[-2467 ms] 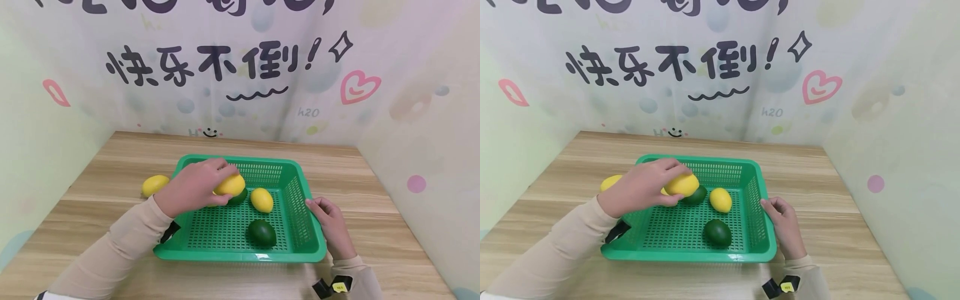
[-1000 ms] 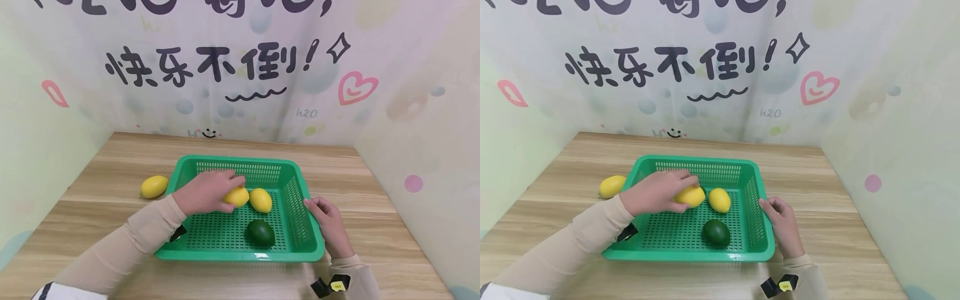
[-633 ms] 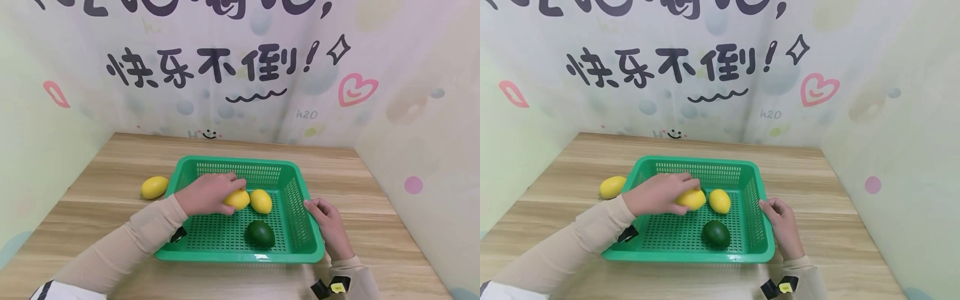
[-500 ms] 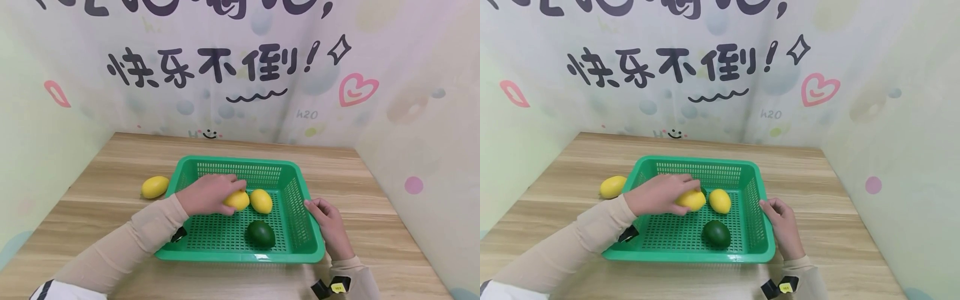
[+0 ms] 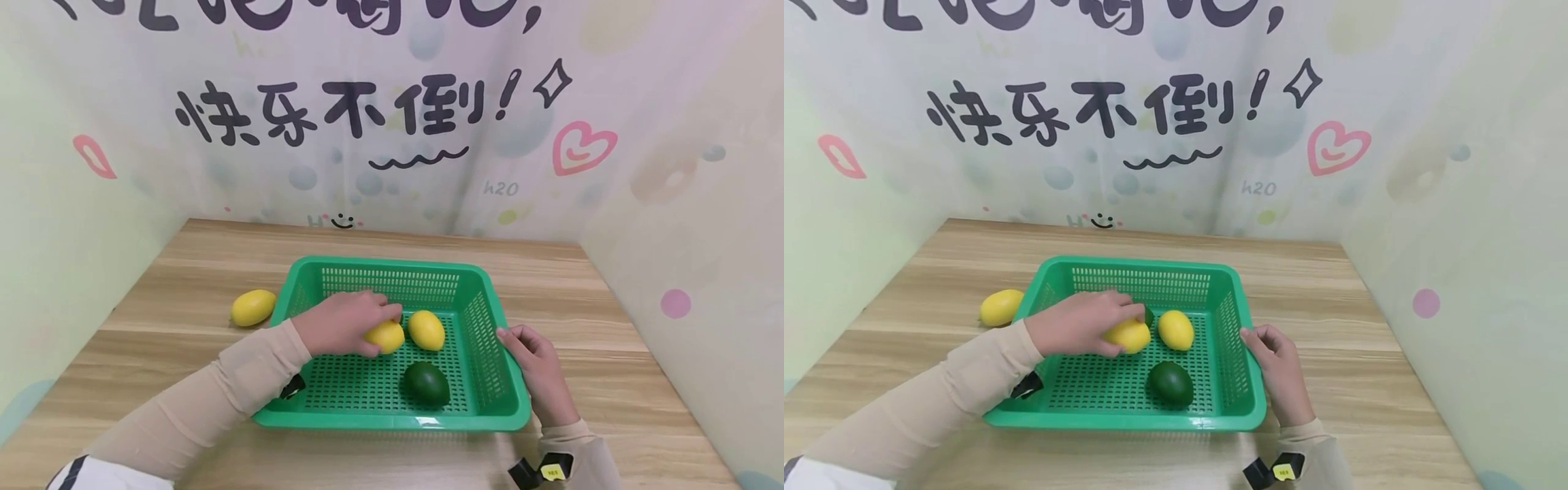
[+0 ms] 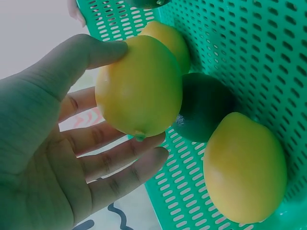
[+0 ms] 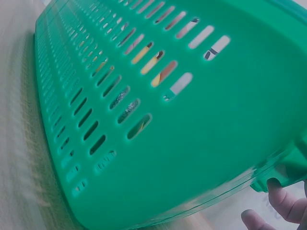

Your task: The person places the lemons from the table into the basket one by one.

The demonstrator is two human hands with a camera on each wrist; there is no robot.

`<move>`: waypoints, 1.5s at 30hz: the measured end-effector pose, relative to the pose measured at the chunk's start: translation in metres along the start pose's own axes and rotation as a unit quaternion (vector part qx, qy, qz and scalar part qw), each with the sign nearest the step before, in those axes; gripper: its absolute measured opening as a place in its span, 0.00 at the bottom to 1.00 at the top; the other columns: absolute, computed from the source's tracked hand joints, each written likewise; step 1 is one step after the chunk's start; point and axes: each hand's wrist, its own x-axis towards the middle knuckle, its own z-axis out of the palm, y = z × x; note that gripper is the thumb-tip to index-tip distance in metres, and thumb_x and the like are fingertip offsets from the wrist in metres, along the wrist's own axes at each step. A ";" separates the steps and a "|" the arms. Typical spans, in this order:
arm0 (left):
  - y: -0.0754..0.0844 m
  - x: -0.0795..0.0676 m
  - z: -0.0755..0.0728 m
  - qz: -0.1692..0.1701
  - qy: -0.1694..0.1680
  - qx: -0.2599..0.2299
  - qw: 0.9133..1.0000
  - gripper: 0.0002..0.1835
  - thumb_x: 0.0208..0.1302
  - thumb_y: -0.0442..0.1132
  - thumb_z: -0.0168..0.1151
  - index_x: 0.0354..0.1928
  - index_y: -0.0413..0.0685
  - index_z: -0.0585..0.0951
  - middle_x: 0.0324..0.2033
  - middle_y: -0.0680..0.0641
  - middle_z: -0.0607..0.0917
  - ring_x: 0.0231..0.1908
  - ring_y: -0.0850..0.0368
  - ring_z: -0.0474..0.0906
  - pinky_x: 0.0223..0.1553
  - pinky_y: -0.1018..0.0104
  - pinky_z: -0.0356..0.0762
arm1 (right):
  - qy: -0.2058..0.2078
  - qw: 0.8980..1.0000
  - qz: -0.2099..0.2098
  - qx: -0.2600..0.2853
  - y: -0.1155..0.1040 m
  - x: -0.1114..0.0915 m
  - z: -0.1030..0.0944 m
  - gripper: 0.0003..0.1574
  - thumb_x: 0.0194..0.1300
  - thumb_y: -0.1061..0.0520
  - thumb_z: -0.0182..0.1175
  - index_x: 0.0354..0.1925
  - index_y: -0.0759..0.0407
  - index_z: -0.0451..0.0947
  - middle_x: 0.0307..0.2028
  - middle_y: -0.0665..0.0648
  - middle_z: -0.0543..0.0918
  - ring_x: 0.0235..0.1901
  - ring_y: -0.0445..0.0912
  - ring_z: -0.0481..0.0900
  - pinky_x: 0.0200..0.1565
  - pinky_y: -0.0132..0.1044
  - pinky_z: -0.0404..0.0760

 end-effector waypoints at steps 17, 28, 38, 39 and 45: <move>0.003 0.005 0.003 0.007 -0.029 0.017 0.999 0.24 0.58 0.45 0.78 0.54 0.50 0.80 0.40 0.51 0.83 0.37 0.57 0.77 0.36 0.65 0.81 | 0.000 1.000 -0.010 0.002 0.001 0.000 0.000 0.21 0.77 0.46 0.58 0.39 0.64 0.76 0.33 0.54 0.80 0.28 0.42 0.82 0.30 0.34 0.86; 0.006 0.009 0.009 0.023 -0.042 0.028 0.998 0.25 0.57 0.47 0.79 0.55 0.52 0.81 0.45 0.51 0.86 0.42 0.54 0.78 0.36 0.62 0.82 | 0.000 1.000 -0.012 -0.003 0.002 0.000 0.000 0.22 0.78 0.45 0.58 0.40 0.65 0.76 0.34 0.54 0.80 0.29 0.42 0.82 0.30 0.34 0.86; 0.006 0.009 0.013 0.043 -0.042 0.056 0.997 0.25 0.56 0.49 0.79 0.54 0.55 0.81 0.41 0.55 0.86 0.37 0.57 0.77 0.32 0.67 0.79 | -0.004 1.000 -0.010 0.000 0.000 -0.001 0.000 0.22 0.78 0.46 0.58 0.40 0.65 0.76 0.34 0.54 0.80 0.29 0.42 0.82 0.30 0.34 0.86; 0.006 0.009 0.013 0.043 -0.042 0.055 0.997 0.24 0.56 0.49 0.79 0.53 0.55 0.81 0.41 0.55 0.87 0.37 0.57 0.77 0.32 0.67 0.79 | -0.005 1.000 -0.010 0.001 0.000 -0.001 0.000 0.22 0.78 0.46 0.58 0.40 0.65 0.76 0.34 0.54 0.80 0.29 0.42 0.82 0.30 0.34 0.86; 0.008 0.009 0.014 0.041 -0.050 0.052 0.997 0.24 0.56 0.49 0.79 0.53 0.56 0.81 0.43 0.56 0.88 0.38 0.57 0.77 0.33 0.67 0.79 | -0.005 1.000 -0.009 0.003 0.001 -0.001 -0.001 0.23 0.78 0.46 0.58 0.40 0.66 0.75 0.34 0.54 0.80 0.30 0.42 0.82 0.30 0.34 0.86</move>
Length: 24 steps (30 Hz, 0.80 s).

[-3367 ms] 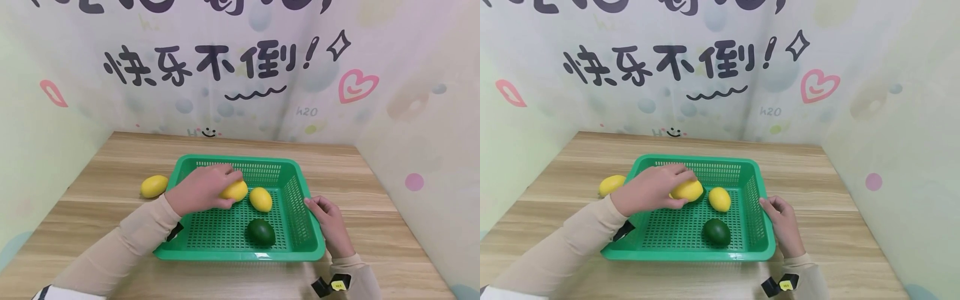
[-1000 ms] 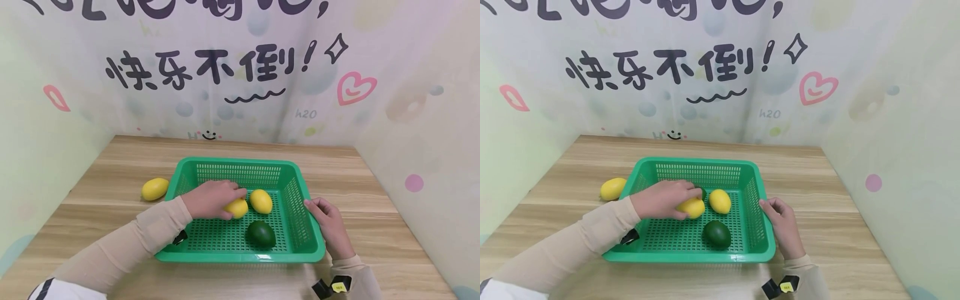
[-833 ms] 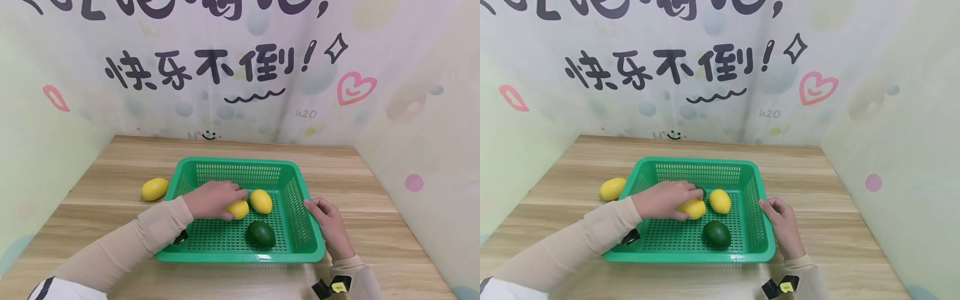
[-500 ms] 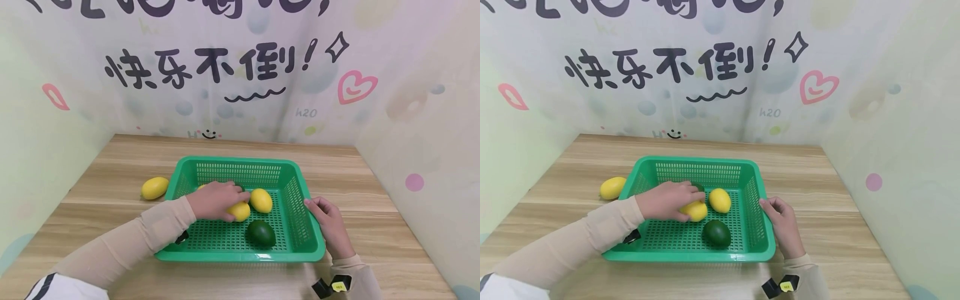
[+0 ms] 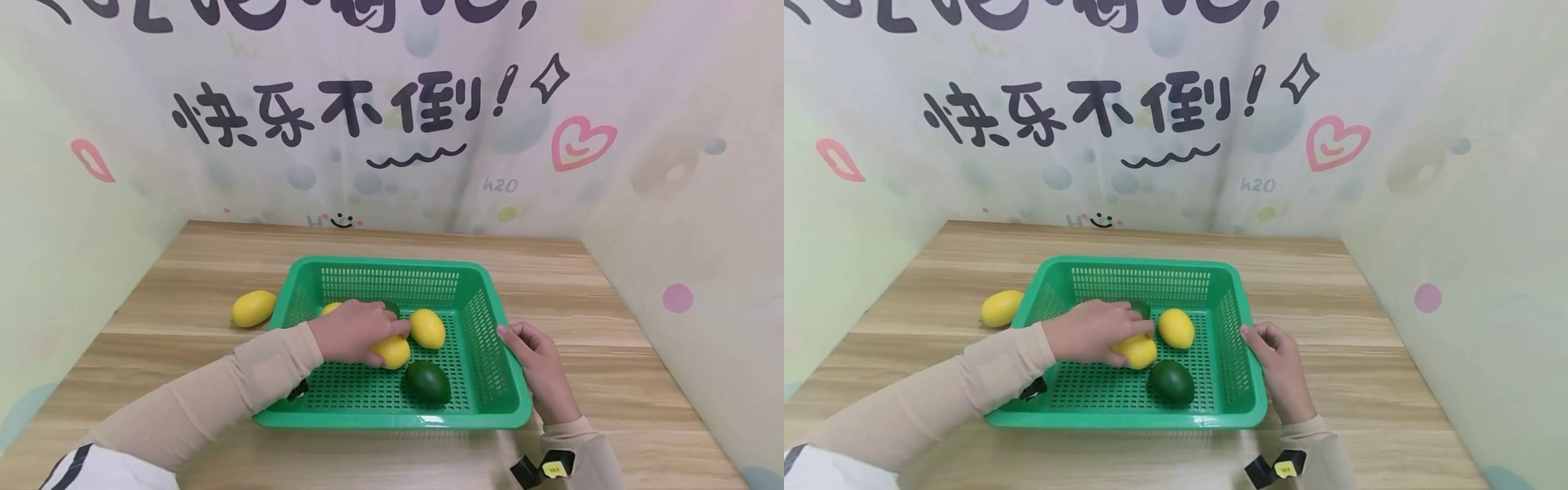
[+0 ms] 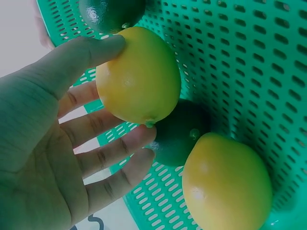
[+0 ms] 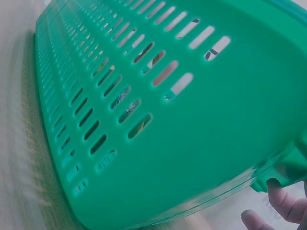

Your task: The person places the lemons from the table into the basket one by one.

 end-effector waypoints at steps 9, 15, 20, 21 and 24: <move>0.002 0.000 0.004 -0.011 -0.026 0.000 1.000 0.23 0.58 0.50 0.79 0.52 0.58 0.81 0.44 0.56 0.87 0.41 0.57 0.77 0.33 0.65 0.78 | -0.001 1.000 0.000 0.000 0.000 0.000 0.000 0.23 0.78 0.46 0.57 0.41 0.66 0.75 0.34 0.55 0.80 0.29 0.42 0.83 0.30 0.35 0.86; 0.003 0.001 0.005 -0.011 -0.031 -0.003 0.999 0.23 0.58 0.49 0.79 0.53 0.57 0.81 0.44 0.56 0.87 0.43 0.56 0.78 0.34 0.63 0.80 | -0.002 1.000 0.002 -0.002 0.000 -0.001 0.000 0.22 0.78 0.45 0.57 0.41 0.66 0.75 0.34 0.54 0.81 0.29 0.42 0.83 0.30 0.34 0.86; 0.002 0.001 0.005 -0.012 -0.032 0.000 0.999 0.23 0.57 0.48 0.79 0.53 0.56 0.81 0.45 0.55 0.87 0.42 0.56 0.79 0.35 0.64 0.81 | 0.000 1.000 0.003 0.001 0.000 0.000 0.000 0.23 0.78 0.45 0.57 0.42 0.65 0.75 0.35 0.54 0.81 0.30 0.42 0.83 0.31 0.34 0.87; 0.002 0.002 0.005 -0.013 -0.032 0.001 0.999 0.23 0.57 0.48 0.79 0.53 0.55 0.81 0.45 0.55 0.87 0.42 0.56 0.79 0.35 0.64 0.81 | -0.001 1.000 0.003 0.002 0.000 0.000 0.000 0.23 0.78 0.45 0.57 0.42 0.66 0.75 0.35 0.54 0.81 0.30 0.42 0.83 0.31 0.35 0.87; 0.002 0.002 0.004 -0.016 -0.031 0.009 0.999 0.23 0.57 0.49 0.79 0.53 0.55 0.81 0.44 0.55 0.87 0.42 0.56 0.79 0.35 0.65 0.81 | -0.002 1.000 0.002 0.003 0.000 0.000 0.000 0.23 0.78 0.45 0.57 0.42 0.66 0.75 0.35 0.55 0.81 0.30 0.42 0.84 0.31 0.35 0.87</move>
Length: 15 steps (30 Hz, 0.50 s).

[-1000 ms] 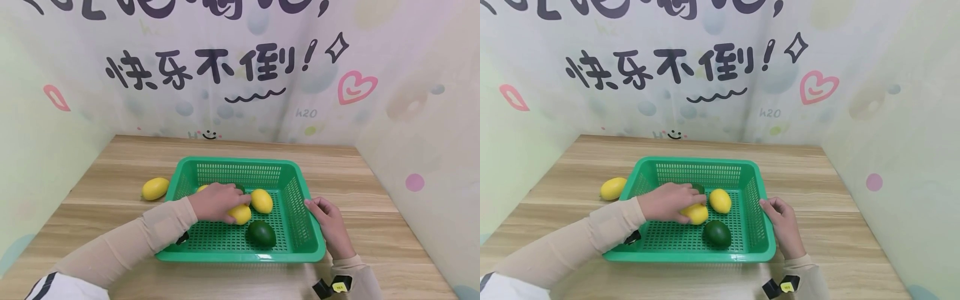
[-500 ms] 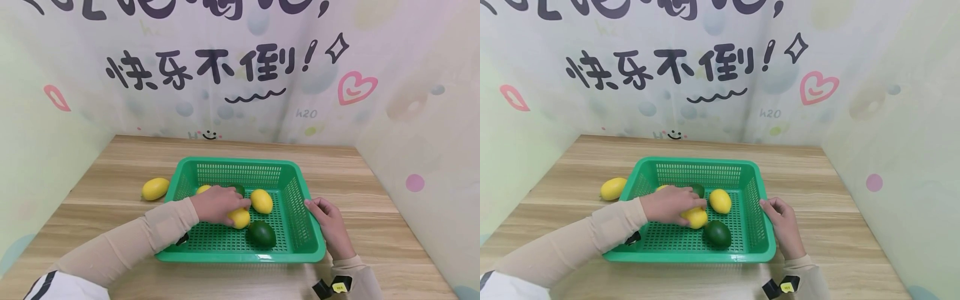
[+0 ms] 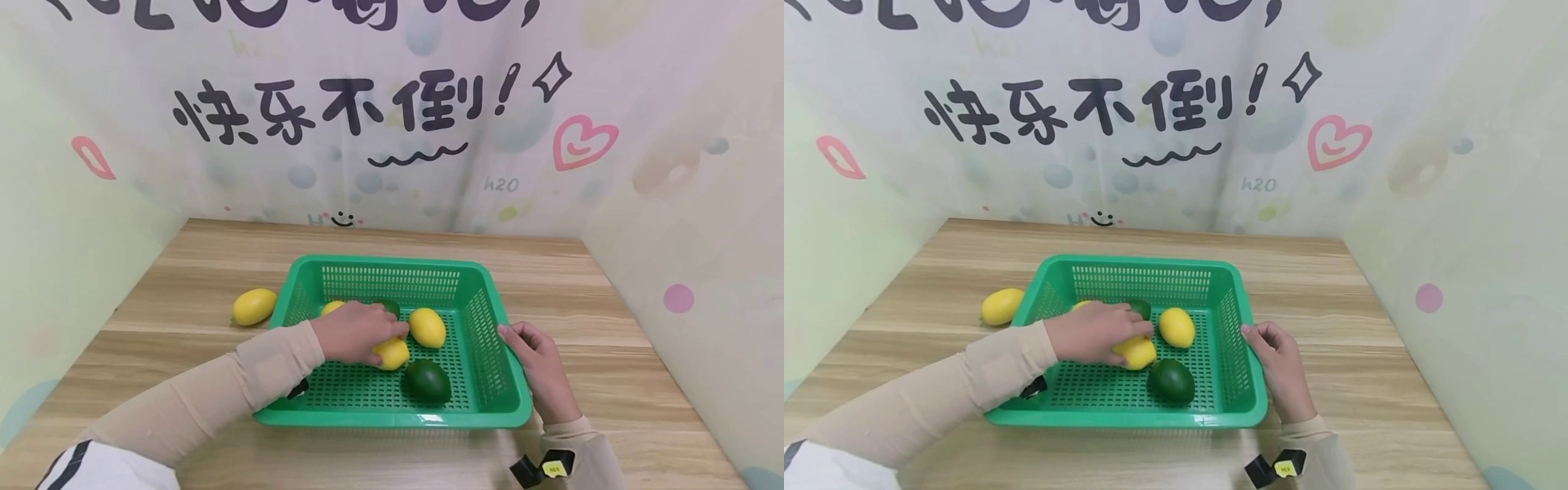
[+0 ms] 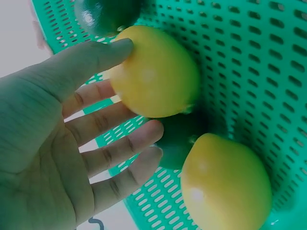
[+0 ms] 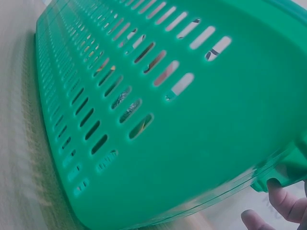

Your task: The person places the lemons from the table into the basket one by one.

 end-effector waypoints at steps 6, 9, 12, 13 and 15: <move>0.000 -0.002 -0.004 0.005 0.008 0.023 1.000 0.31 0.58 0.50 0.78 0.62 0.53 0.77 0.48 0.52 0.86 0.43 0.54 0.81 0.35 0.64 0.83 | 0.001 1.000 -0.001 -0.002 0.000 0.000 0.000 0.23 0.78 0.45 0.57 0.42 0.66 0.75 0.35 0.55 0.81 0.30 0.43 0.84 0.31 0.35 0.87; 0.000 -0.003 -0.007 0.008 0.014 0.034 0.999 0.33 0.58 0.51 0.78 0.64 0.53 0.77 0.49 0.51 0.85 0.43 0.53 0.81 0.37 0.64 0.84 | 0.000 1.000 -0.002 -0.002 0.000 0.000 0.000 0.23 0.78 0.45 0.57 0.42 0.66 0.75 0.35 0.55 0.80 0.30 0.43 0.83 0.31 0.35 0.87; -0.001 -0.005 -0.010 0.007 0.019 0.035 0.999 0.32 0.59 0.50 0.78 0.63 0.53 0.78 0.50 0.51 0.86 0.44 0.53 0.82 0.36 0.65 0.84 | 0.000 1.000 -0.002 -0.003 0.000 0.000 0.000 0.24 0.78 0.45 0.57 0.42 0.67 0.75 0.35 0.55 0.80 0.30 0.43 0.83 0.31 0.35 0.87; -0.001 -0.006 -0.011 0.005 0.018 0.032 0.999 0.32 0.59 0.50 0.78 0.64 0.53 0.78 0.51 0.51 0.86 0.45 0.53 0.82 0.36 0.64 0.84 | 0.000 1.000 -0.001 -0.004 0.000 0.000 0.000 0.24 0.78 0.45 0.57 0.42 0.67 0.75 0.35 0.55 0.80 0.31 0.43 0.83 0.31 0.35 0.87; -0.002 -0.008 -0.014 0.002 0.021 0.026 0.999 0.31 0.60 0.50 0.77 0.63 0.52 0.79 0.51 0.50 0.86 0.45 0.52 0.82 0.35 0.63 0.84 | 0.000 1.000 0.000 -0.005 0.000 0.000 0.000 0.24 0.78 0.45 0.57 0.43 0.67 0.75 0.36 0.55 0.80 0.31 0.43 0.83 0.31 0.35 0.87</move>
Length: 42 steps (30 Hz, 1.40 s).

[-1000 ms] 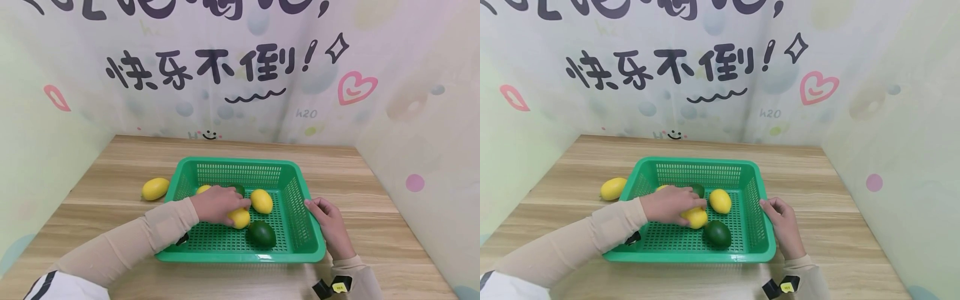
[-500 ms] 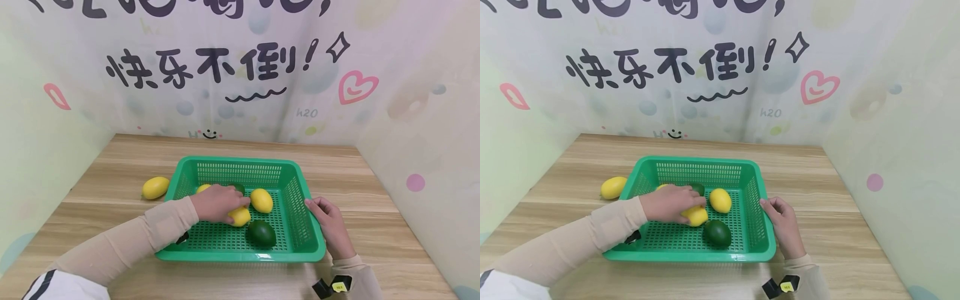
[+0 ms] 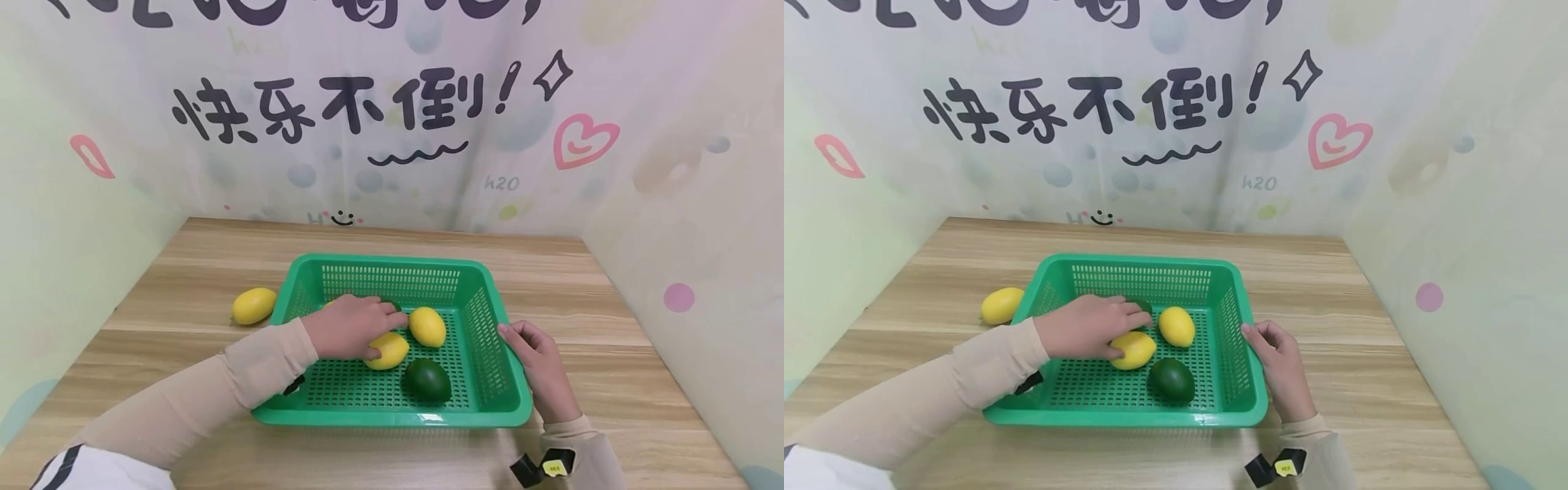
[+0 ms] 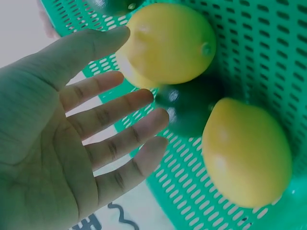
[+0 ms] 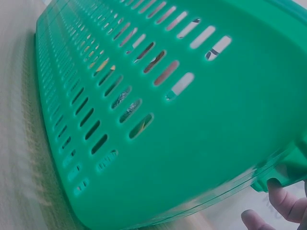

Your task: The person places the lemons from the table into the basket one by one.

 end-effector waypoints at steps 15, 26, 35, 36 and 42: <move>-0.019 -0.023 -0.033 -0.038 0.074 -0.004 0.997 0.27 0.59 0.47 0.78 0.59 0.50 0.79 0.50 0.49 0.86 0.46 0.51 0.82 0.35 0.64 0.85 | 0.003 1.000 0.000 -0.005 0.000 0.001 0.000 0.24 0.78 0.44 0.57 0.42 0.66 0.75 0.36 0.55 0.80 0.31 0.43 0.83 0.31 0.35 0.87; -0.041 -0.052 -0.048 -0.106 0.087 -0.047 0.989 0.27 0.62 0.39 0.75 0.62 0.42 0.78 0.57 0.40 0.84 0.55 0.42 0.82 0.50 0.49 0.85 | 0.004 1.000 0.001 -0.004 -0.001 0.001 0.000 0.23 0.78 0.44 0.57 0.42 0.66 0.76 0.36 0.54 0.80 0.31 0.43 0.83 0.31 0.35 0.87; -0.048 -0.068 -0.047 -0.114 0.110 -0.031 0.987 0.24 0.62 0.39 0.74 0.58 0.42 0.80 0.54 0.40 0.85 0.52 0.43 0.83 0.43 0.52 0.87 | 0.001 1.000 0.006 0.004 0.000 0.000 0.000 0.23 0.78 0.45 0.57 0.42 0.66 0.75 0.36 0.55 0.80 0.31 0.43 0.83 0.32 0.35 0.87; -0.049 -0.070 -0.046 -0.116 0.110 -0.033 0.986 0.23 0.62 0.38 0.74 0.58 0.43 0.80 0.54 0.41 0.85 0.51 0.43 0.83 0.42 0.52 0.87 | 0.000 1.000 0.006 0.003 0.000 0.000 0.000 0.23 0.78 0.44 0.57 0.42 0.66 0.75 0.36 0.55 0.80 0.31 0.43 0.83 0.32 0.35 0.87; -0.058 -0.082 -0.048 -0.140 0.121 -0.064 0.981 0.22 0.63 0.33 0.71 0.59 0.42 0.79 0.54 0.41 0.85 0.49 0.44 0.83 0.41 0.52 0.87 | 0.000 1.000 0.005 0.008 0.000 0.000 0.000 0.23 0.78 0.45 0.57 0.42 0.65 0.75 0.35 0.55 0.81 0.30 0.43 0.84 0.31 0.35 0.87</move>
